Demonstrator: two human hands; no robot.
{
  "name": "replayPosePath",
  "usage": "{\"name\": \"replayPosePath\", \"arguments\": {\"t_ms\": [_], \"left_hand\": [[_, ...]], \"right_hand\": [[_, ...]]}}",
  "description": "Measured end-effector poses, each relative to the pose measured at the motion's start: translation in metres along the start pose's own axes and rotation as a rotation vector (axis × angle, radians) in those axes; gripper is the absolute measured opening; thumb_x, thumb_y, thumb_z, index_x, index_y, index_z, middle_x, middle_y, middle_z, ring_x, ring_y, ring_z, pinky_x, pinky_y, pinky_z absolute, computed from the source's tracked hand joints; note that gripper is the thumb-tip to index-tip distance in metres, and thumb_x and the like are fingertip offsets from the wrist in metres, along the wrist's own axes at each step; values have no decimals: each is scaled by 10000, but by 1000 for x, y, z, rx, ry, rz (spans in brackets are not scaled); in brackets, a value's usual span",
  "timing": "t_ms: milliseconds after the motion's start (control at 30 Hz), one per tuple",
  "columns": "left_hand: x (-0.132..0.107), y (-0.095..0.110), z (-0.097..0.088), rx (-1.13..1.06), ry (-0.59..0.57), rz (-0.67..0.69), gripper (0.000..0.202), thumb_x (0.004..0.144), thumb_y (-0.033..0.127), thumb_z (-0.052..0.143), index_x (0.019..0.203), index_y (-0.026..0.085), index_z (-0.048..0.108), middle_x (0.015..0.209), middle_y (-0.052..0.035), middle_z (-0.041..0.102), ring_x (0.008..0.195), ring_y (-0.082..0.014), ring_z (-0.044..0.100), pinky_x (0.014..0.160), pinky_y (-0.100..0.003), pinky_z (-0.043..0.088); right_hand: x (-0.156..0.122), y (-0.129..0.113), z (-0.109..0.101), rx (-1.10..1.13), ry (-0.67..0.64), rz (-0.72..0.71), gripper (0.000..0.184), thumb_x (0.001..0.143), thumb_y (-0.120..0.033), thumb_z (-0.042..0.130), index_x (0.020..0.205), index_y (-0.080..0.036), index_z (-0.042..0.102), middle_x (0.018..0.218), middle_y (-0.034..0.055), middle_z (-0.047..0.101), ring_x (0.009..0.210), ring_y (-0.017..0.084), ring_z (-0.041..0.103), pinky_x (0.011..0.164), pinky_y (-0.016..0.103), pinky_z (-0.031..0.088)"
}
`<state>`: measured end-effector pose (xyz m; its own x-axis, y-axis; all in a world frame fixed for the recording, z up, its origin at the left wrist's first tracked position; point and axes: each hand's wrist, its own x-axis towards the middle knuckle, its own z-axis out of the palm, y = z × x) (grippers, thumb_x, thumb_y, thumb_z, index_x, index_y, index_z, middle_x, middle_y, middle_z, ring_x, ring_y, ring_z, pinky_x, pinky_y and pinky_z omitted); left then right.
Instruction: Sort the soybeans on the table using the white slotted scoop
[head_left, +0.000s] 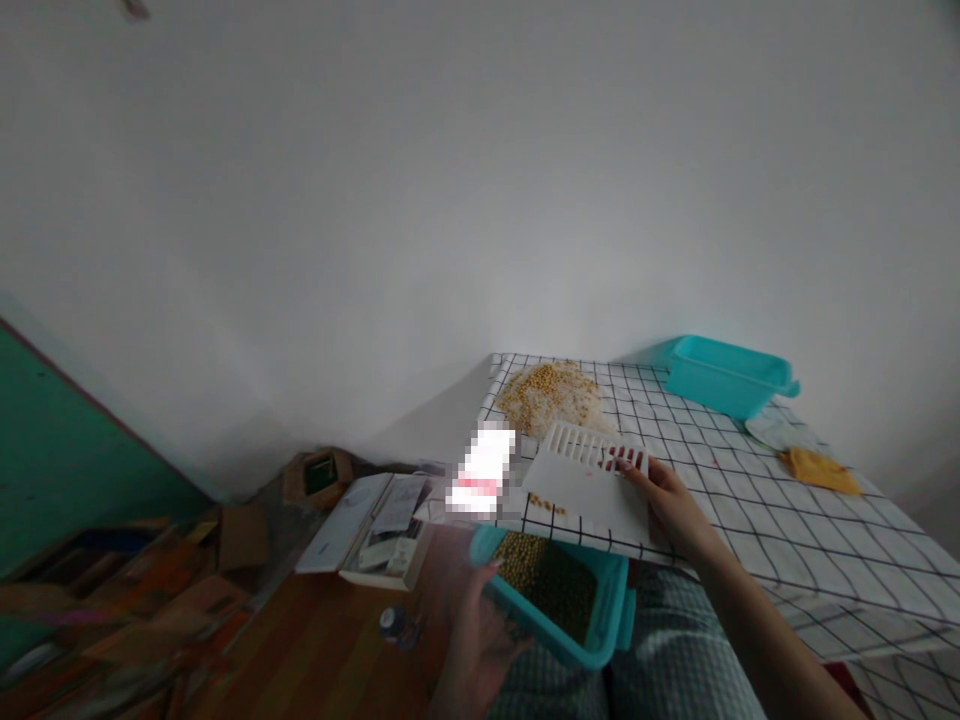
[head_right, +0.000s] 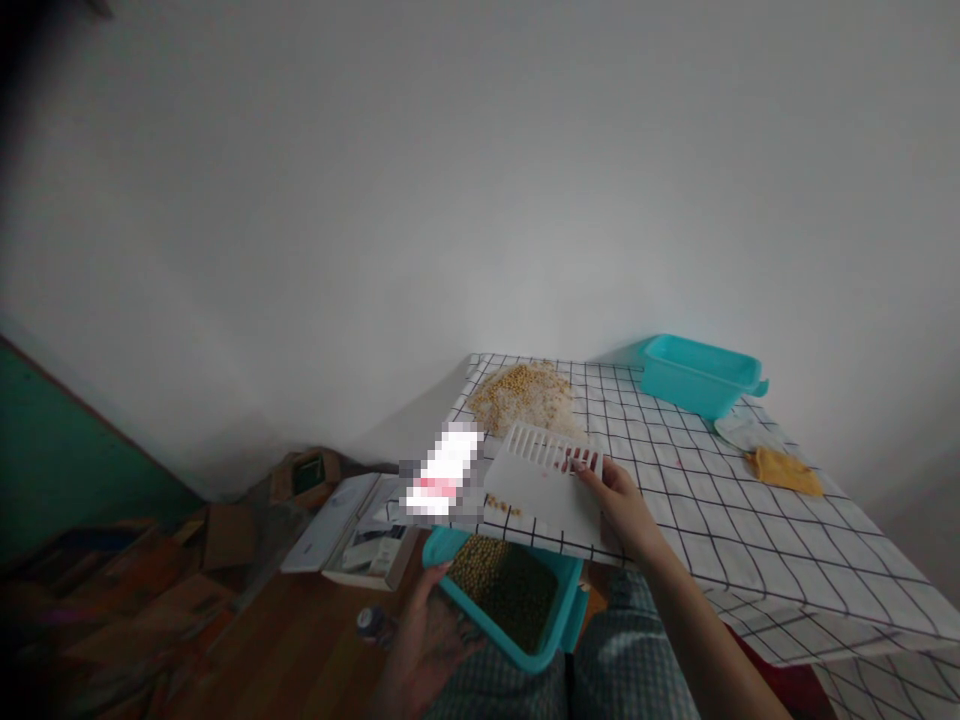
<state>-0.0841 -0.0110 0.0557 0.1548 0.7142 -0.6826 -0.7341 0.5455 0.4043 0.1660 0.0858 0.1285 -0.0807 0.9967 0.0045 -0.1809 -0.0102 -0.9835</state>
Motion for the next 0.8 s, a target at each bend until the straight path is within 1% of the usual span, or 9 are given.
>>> {"name": "replayPosePath", "arguments": {"t_ms": [67,200,233,300,367,467,567,667,800], "left_hand": [[0,0,0,1,10,-7,514,720,466,670,1147,197,571,867,-51,709,720,-211,640,602,-323,483],[-3,1,2,11,-20,-10,546,721,472,665,1175,185,564,887,-58,712,754,-211,642,603,-310,480],[-4,1,3,11,-10,-4,551,723,478,657,1181,186,562,894,-62,714,761,-218,643,599,-314,480],[-5,0,4,12,3,4,538,728,473,651,1177,190,562,899,-63,714,772,-222,642,613,-321,482],[-5,0,4,7,9,0,530,727,462,655,1168,183,565,897,-63,713,775,-223,639,626,-329,485],[-3,0,4,3,5,-8,545,716,457,668,1174,177,569,897,-59,709,767,-214,633,620,-324,481],[-3,1,5,6,-3,1,551,715,463,669,1178,181,573,932,-68,709,780,-217,637,609,-317,476],[-4,2,6,8,10,-10,535,724,460,657,1178,189,573,952,-78,712,789,-237,647,607,-330,476],[-4,1,5,30,-10,-10,528,734,467,646,1169,175,580,889,-76,712,747,-229,641,586,-318,464]], "right_hand": [[0,1,-1,2,-6,-2,333,775,-512,686,977,-247,693,1081,55,728,1004,288,669,810,378,543],[1,4,-6,-33,-2,-31,330,809,-487,663,1031,-243,687,1100,50,722,1030,275,657,838,363,532],[1,4,-6,-41,-1,-37,328,815,-480,659,1039,-242,686,1104,50,720,1032,272,656,840,360,530],[-1,5,-7,-41,-23,-22,329,826,-471,651,1061,-243,680,1111,52,717,1017,271,662,821,358,536],[-4,4,-7,-28,-58,20,333,831,-476,643,1071,-247,672,1096,54,722,964,271,681,766,356,550],[-7,1,-4,-25,-67,43,335,821,-485,651,1053,-246,675,1050,52,736,888,257,699,723,338,554],[-8,-1,0,-19,-66,30,331,802,-490,668,1017,-239,684,1023,48,743,869,247,701,754,335,547],[-6,0,3,-13,-83,49,318,795,-490,674,992,-240,686,969,48,750,831,245,703,739,342,544],[-5,4,6,2,-77,26,318,791,-501,673,997,-259,682,1008,43,743,862,249,698,733,337,539]]}}
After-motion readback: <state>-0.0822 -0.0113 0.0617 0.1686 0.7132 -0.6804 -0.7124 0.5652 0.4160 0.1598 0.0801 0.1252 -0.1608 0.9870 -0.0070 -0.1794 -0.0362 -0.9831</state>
